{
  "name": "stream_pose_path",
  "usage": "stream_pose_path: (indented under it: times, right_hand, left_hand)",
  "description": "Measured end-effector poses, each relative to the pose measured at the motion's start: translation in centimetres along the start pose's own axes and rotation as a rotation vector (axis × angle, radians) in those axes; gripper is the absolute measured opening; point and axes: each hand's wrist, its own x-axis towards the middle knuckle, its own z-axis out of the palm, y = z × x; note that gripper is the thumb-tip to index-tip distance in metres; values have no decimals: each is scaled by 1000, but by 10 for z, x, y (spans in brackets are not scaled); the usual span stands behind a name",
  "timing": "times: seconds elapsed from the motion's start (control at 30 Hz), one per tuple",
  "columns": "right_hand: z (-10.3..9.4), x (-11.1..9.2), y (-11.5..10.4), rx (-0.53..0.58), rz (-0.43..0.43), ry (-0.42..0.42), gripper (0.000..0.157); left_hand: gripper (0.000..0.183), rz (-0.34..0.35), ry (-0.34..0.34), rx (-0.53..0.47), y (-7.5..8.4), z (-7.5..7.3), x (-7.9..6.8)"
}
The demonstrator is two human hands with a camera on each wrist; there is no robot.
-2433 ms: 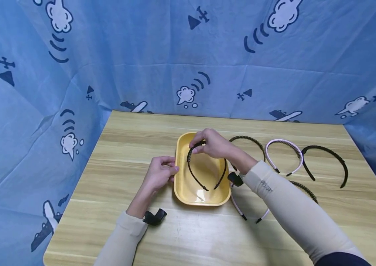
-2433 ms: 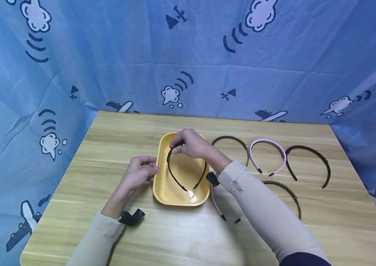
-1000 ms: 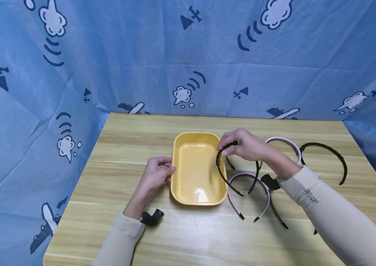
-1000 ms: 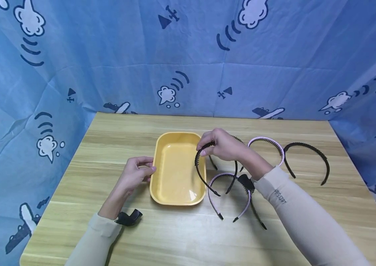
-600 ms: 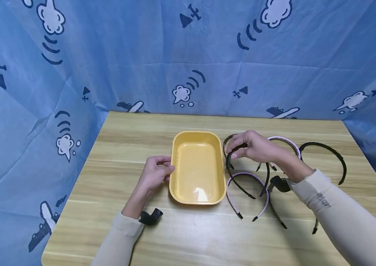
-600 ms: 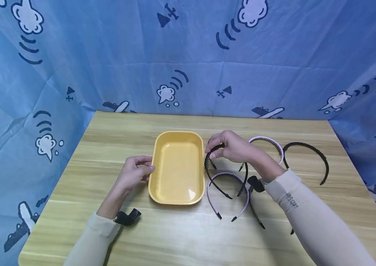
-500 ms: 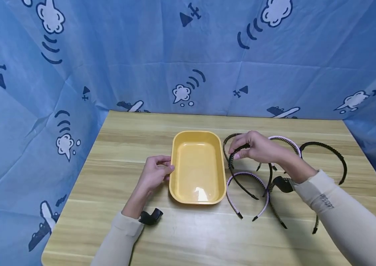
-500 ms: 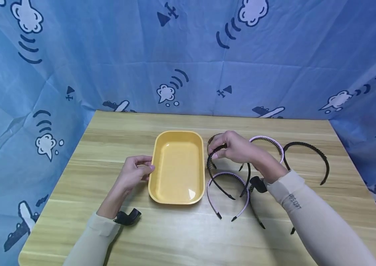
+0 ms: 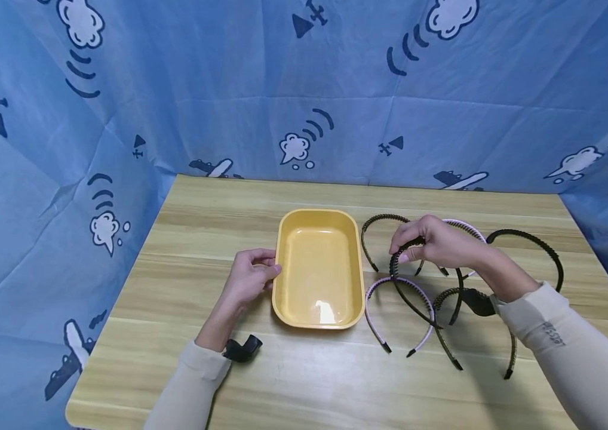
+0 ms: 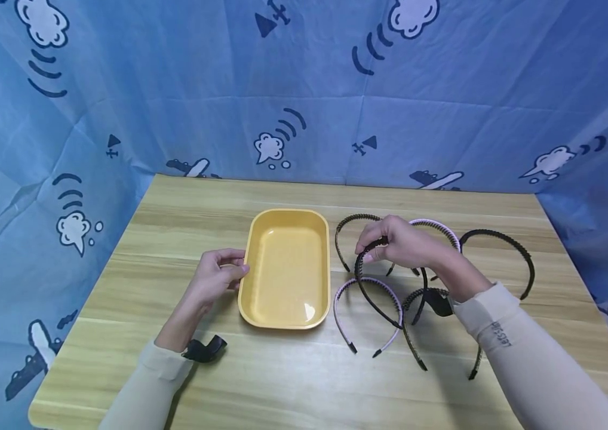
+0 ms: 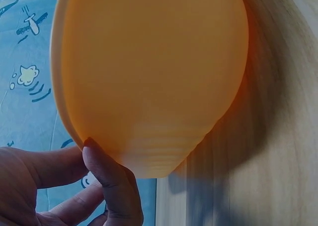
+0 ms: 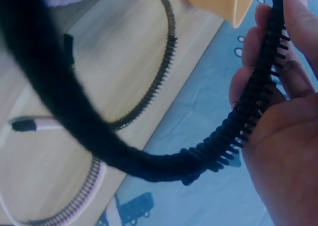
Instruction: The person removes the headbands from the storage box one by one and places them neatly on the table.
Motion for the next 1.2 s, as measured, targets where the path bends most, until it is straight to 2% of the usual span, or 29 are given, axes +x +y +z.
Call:
stream_pose_path:
  times: [0.3, 0.5, 0.73, 1.03, 1.2]
  right_hand:
    - [-3, -17, 8, 7, -1, 10, 14]
    - [-5, -27, 14, -54, -40, 59, 18]
    - [-6, -40, 23, -127, 6, 118, 21]
    - [-6, -53, 35, -51, 34, 91, 13]
    - [-8, -59, 40, -34, 17, 77, 19]
  left_hand:
    - [34, -6, 0, -7, 4, 3, -1]
    - [34, -8, 2, -4, 4, 4, 0]
    - [34, -2, 10, 17, 3, 5, 1]
    - [34, -27, 11, 10, 2, 4, -1]
    - [34, -31, 15, 14, 1, 2, 0]
